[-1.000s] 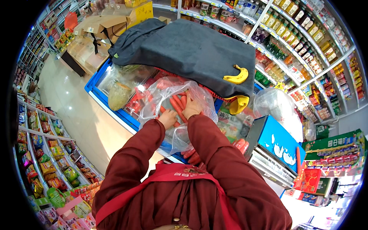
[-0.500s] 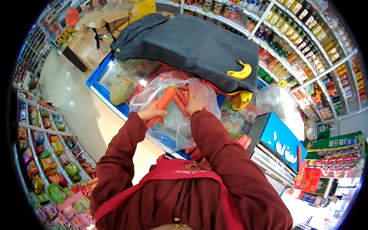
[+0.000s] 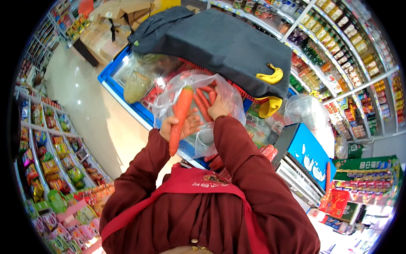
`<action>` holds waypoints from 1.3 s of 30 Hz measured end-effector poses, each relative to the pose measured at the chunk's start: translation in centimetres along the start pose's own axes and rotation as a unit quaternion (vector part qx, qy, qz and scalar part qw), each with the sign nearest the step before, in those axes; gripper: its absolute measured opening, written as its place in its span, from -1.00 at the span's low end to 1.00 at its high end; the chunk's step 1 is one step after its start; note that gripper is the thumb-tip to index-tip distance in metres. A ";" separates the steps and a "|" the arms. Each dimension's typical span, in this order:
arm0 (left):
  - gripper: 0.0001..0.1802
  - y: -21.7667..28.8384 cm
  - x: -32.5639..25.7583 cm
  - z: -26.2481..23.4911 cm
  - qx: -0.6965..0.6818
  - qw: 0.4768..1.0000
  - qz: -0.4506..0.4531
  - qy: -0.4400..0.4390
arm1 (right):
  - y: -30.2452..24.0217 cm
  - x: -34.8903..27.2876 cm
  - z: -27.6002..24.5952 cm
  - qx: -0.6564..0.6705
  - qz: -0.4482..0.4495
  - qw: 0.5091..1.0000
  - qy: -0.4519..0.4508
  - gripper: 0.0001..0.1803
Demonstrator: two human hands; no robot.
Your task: The person repeatedly takes red sausages from a plastic bag, places them on a blue cutting board, and uses a vacuum sealer to wrap them in plastic film. The person handles the sausages one by one or in small groups, seals the film, and places the packaged items back into the bag or on the counter.
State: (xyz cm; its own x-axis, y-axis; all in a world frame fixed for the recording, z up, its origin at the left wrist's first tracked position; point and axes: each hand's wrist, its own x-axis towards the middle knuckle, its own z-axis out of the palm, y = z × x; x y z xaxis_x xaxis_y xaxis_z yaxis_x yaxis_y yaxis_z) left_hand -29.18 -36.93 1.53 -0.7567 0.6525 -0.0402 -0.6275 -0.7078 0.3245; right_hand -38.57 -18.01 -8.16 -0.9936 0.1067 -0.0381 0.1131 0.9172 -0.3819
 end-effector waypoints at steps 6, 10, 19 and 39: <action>-0.44 -1.6 -0.5 -1.8 0.065 0.996 -0.011 -0.054 | -0.5 -0.6 -4.2 0.156 -0.168 0.972 0.053 -0.19; -0.48 -2.7 -1.9 -1.3 0.314 0.949 -0.003 0.026 | 0.3 -1.0 -4.9 0.171 -0.171 0.964 0.112 -0.17; -0.37 -9.3 -4.7 3.9 0.727 0.666 -0.085 -0.140 | -1.1 -6.4 -16.1 0.768 -0.105 0.617 -0.138 -0.28; -0.47 -7.3 -17.9 0.8 0.802 0.560 -0.207 -0.037 | 9.2 -19.5 -23.6 0.904 -0.109 0.410 0.048 -0.16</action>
State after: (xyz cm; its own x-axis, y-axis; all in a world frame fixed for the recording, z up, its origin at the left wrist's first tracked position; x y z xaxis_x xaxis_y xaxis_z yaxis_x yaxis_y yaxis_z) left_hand -10.86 -43.24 0.58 -0.5605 0.7225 -0.4048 0.2698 0.6214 0.7355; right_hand -18.03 -2.60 10.82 -0.9641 0.1928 0.1828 -0.2547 -0.8666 -0.4291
